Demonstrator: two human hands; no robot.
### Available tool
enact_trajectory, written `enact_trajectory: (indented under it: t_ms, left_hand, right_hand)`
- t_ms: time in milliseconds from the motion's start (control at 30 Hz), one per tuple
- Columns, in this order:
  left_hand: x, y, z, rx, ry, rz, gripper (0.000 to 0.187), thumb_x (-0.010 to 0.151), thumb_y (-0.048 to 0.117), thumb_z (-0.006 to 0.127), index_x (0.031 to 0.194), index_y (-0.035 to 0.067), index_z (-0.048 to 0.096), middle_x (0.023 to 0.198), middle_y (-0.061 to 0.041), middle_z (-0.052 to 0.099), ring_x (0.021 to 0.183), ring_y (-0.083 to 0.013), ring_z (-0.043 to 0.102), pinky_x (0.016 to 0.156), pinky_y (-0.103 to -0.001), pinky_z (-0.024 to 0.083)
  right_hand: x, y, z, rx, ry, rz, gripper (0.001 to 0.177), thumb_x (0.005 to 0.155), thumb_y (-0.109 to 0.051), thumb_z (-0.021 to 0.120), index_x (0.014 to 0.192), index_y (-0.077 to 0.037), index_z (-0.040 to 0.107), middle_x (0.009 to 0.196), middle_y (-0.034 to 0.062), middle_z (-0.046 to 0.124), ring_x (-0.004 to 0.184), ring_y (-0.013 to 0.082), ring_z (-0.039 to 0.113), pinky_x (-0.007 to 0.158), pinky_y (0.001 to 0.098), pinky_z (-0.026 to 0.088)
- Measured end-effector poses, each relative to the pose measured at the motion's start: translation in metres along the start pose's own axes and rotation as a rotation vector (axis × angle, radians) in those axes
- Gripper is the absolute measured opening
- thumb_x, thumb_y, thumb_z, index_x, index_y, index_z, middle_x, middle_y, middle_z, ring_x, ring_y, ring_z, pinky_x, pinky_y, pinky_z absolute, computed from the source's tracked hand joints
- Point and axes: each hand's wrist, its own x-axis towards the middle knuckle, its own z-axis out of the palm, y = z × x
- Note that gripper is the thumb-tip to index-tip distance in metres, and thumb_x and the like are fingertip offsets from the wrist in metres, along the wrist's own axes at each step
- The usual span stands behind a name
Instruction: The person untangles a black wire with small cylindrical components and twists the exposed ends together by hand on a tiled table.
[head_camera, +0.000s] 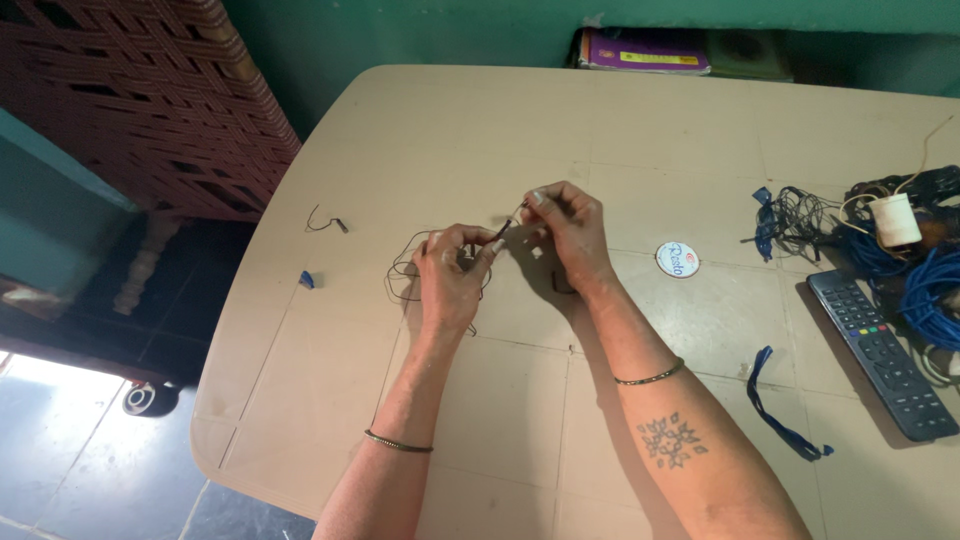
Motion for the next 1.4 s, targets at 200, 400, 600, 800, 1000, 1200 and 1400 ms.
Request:
enact_trajectory:
  t_ms: [200, 400, 600, 800, 1000, 1200, 1400]
  left_hand:
    - [0.003, -0.002, -0.001, -0.188, 0.076, -0.228, 0.01, 0.088, 0.01, 0.075, 0.097, 0.01, 0.069, 0.094, 0.001, 0.068, 0.07, -0.0147, 0.066, 0.064, -0.032, 0.05]
    - [0.005, -0.017, 0.003, -0.267, 0.262, -0.069, 0.012, 0.092, 0.003, 0.078, 0.097, 0.0, 0.067, 0.088, -0.005, 0.073, 0.073, -0.01, 0.064, 0.064, -0.024, 0.052]
    - [0.042, -0.002, -0.035, -0.634, 0.226, -0.171, 0.012, 0.095, -0.003, 0.06, 0.106, -0.004, 0.063, 0.088, -0.008, 0.069, 0.075, -0.0113, 0.067, 0.06, -0.025, 0.054]
    - [0.072, 0.056, -0.094, -0.603, 0.341, -0.088, 0.018, 0.096, 0.012, 0.072, 0.105, 0.001, 0.061, 0.089, -0.008, 0.073, 0.074, -0.0119, 0.073, 0.059, -0.024, 0.057]
    - [0.06, 0.051, -0.105, -0.59, 0.299, -0.058, 0.017, 0.1, 0.014, 0.069, 0.108, 0.001, 0.06, 0.09, -0.006, 0.075, 0.075, -0.0105, 0.072, 0.059, -0.022, 0.053]
    - [0.039, 0.023, -0.099, -0.617, 0.152, -0.225, 0.021, 0.103, 0.022, 0.065, 0.105, 0.002, 0.063, 0.08, -0.004, 0.067, 0.064, -0.0088, 0.065, 0.058, -0.021, 0.054]
    - [0.028, 0.031, -0.106, -0.416, 0.039, -0.297, 0.02, 0.1, 0.022, 0.066, 0.107, 0.003, 0.068, 0.071, 0.0, 0.063, 0.051, -0.0054, 0.043, 0.044, -0.023, 0.034]
  right_hand:
    - [0.006, 0.007, -0.009, 0.144, 0.156, 0.009, 0.015, 0.096, -0.022, 0.07, 0.095, -0.007, 0.069, 0.081, 0.002, 0.07, 0.072, 0.0083, 0.066, 0.056, 0.0231, 0.052]
    - [0.011, 0.015, -0.01, 0.08, 0.213, -0.173, 0.013, 0.094, -0.012, 0.076, 0.095, -0.001, 0.068, 0.083, 0.0042, 0.069, 0.067, 0.0092, 0.06, 0.057, 0.0227, 0.045]
    - [0.012, 0.022, -0.01, -0.284, 0.49, -0.304, 0.013, 0.103, -0.014, 0.07, 0.109, -0.004, 0.076, 0.086, 0.0013, 0.068, 0.075, 0.0097, 0.055, 0.064, 0.0246, 0.045]
    - [0.007, 0.011, -0.006, -0.49, 0.572, -0.389, 0.026, 0.1, -0.007, 0.064, 0.125, -0.007, 0.065, 0.125, 0.0039, 0.061, 0.101, 0.0122, 0.06, 0.071, 0.027, 0.054]
    - [-0.004, -0.001, 0.013, -0.561, 0.373, -0.468, 0.027, 0.099, -0.006, 0.066, 0.125, -0.005, 0.063, 0.121, 0.0072, 0.061, 0.099, 0.0159, 0.061, 0.069, 0.0289, 0.056]
    - [-0.011, 0.006, 0.017, -0.714, 0.216, -0.652, 0.026, 0.102, 0.0, 0.057, 0.122, -0.011, 0.069, 0.09, 0.0008, 0.07, 0.082, 0.0141, 0.072, 0.078, 0.0301, 0.056]
    - [-0.011, -0.009, 0.02, -0.812, 0.424, -0.772, 0.024, 0.09, -0.004, 0.072, 0.113, -0.004, 0.064, 0.104, 0.0114, 0.063, 0.096, 0.0256, 0.061, 0.075, 0.031, 0.055]
